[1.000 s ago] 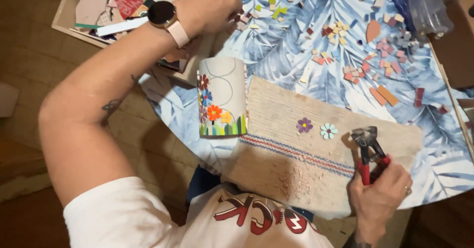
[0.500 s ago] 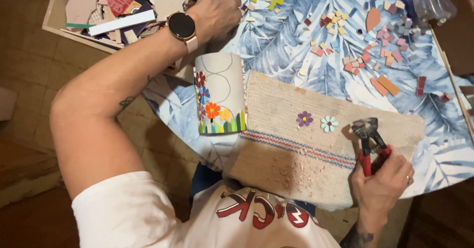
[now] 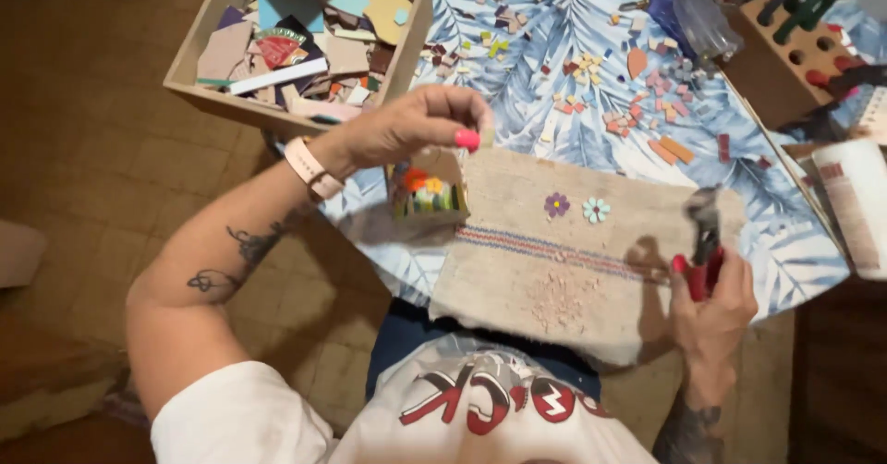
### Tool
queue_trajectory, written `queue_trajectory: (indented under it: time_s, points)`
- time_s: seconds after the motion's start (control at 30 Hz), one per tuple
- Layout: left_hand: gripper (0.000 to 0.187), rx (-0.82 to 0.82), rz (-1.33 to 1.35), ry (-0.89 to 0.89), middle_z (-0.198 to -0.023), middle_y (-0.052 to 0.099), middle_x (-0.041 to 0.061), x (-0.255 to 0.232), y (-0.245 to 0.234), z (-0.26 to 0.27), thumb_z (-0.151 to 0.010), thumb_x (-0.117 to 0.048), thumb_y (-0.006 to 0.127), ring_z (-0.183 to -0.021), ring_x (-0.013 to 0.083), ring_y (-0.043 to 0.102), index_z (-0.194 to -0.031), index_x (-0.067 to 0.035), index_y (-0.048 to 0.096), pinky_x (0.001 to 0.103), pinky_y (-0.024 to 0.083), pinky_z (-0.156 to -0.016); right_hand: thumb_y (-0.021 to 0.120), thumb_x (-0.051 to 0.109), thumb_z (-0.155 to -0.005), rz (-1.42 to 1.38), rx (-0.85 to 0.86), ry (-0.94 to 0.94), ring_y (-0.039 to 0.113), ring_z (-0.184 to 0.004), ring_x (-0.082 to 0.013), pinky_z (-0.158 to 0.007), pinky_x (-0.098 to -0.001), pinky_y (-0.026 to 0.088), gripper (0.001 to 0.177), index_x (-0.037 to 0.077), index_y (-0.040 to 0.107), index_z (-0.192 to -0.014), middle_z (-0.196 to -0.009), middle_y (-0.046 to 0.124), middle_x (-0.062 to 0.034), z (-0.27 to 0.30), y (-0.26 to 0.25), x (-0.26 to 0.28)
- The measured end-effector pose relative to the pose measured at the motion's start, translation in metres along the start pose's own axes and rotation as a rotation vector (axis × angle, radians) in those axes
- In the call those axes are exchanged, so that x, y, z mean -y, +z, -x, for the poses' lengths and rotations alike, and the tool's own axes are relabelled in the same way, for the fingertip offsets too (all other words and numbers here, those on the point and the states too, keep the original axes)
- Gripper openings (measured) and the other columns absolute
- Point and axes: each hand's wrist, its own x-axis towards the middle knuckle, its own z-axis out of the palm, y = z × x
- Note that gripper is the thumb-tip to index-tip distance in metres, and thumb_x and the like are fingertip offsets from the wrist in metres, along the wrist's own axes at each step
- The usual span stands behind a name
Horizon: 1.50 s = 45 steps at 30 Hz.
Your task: Cutting and trimming small mosaic tiles using tile nippers.
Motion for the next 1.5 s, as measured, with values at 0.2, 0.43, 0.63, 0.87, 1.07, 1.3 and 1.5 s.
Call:
queue_trajectory:
  time_s: [0.2,0.43,0.63,0.87,1.07,1.3,1.5]
  points:
    - [0.021,-0.179,0.308,-0.001,-0.074,0.054,0.004,0.033,0.059,0.007,-0.072,-0.012,0.060,-0.071,0.0091,0.051,-0.087,0.001,0.054,0.019,0.040,-0.068,0.052,0.006,-0.085,-1.084,0.059,0.290,0.055,-0.055,-0.0174,-0.053,-0.0322,0.050,0.010,-0.004,0.051,-0.086,-0.067,0.056,-0.0140,0.002,-0.002,0.080]
    - [0.022,-0.256,-0.054,0.239,-0.081,0.051,0.001,0.078,0.103,0.001,-0.074,-0.016,0.063,-0.078,0.0068,0.047,-0.090,-0.005,0.053,0.018,0.033,-0.071,0.054,0.008,-0.081,-1.400,0.178,0.275,0.048,-0.050,-0.0151,-0.046,-0.0316,0.049,0.019,-0.009,0.051,-0.089,-0.068,0.055,-0.0180,-0.004,0.003,0.142]
    - [0.020,-0.598,-0.420,0.546,-0.086,0.043,0.007,0.114,0.124,-0.001,-0.075,-0.018,0.066,-0.079,0.0142,0.045,-0.089,-0.007,0.057,0.024,0.036,-0.073,0.057,0.007,-0.080,-1.546,0.246,0.423,0.047,-0.053,-0.0114,-0.048,-0.0309,0.050,0.022,-0.007,0.047,-0.093,-0.068,0.050,-0.0114,0.001,0.018,0.132]
    - [0.019,-0.663,-0.630,0.588,-0.082,0.046,0.007,0.120,0.126,-0.007,-0.075,-0.022,0.065,-0.077,0.0204,0.047,-0.087,-0.009,0.057,0.029,0.039,-0.073,0.061,0.004,-0.076,-1.467,0.271,0.441,0.041,-0.047,-0.0036,-0.044,-0.0186,0.043,0.020,-0.002,0.047,-0.089,-0.064,0.049,-0.0061,-0.008,0.017,0.118]
    - [0.024,-0.586,-0.670,0.522,-0.079,0.051,0.010,0.119,0.132,-0.002,-0.079,-0.025,0.059,-0.071,0.0244,0.052,-0.090,-0.005,0.056,0.032,0.043,-0.065,0.064,0.004,-0.074,-1.195,0.466,0.323,0.053,-0.056,-0.0082,-0.049,-0.0242,0.049,0.024,-0.001,0.049,-0.092,-0.072,0.056,-0.0086,-0.013,0.016,0.080]
    - [0.023,-0.275,-0.455,0.013,-0.065,0.059,0.015,0.116,0.148,0.011,-0.084,-0.025,0.051,-0.062,0.0288,0.059,-0.085,-0.002,0.053,0.037,0.046,-0.060,0.068,0.009,-0.068,-0.649,0.751,0.023,0.048,-0.052,-0.0117,-0.050,-0.0274,0.042,0.024,0.006,0.053,-0.087,-0.056,0.053,-0.0069,0.001,-0.002,0.067]
    - [0.025,0.136,-0.334,-0.055,-0.061,0.059,0.020,0.100,0.146,0.010,-0.088,-0.018,0.040,-0.058,0.0332,0.058,-0.076,0.000,0.052,0.042,0.046,-0.059,0.069,0.008,-0.062,-0.585,0.797,-0.035,0.052,-0.050,-0.0185,-0.052,-0.0314,0.044,0.037,0.007,0.052,-0.095,-0.058,0.056,-0.0118,0.013,0.002,0.060]
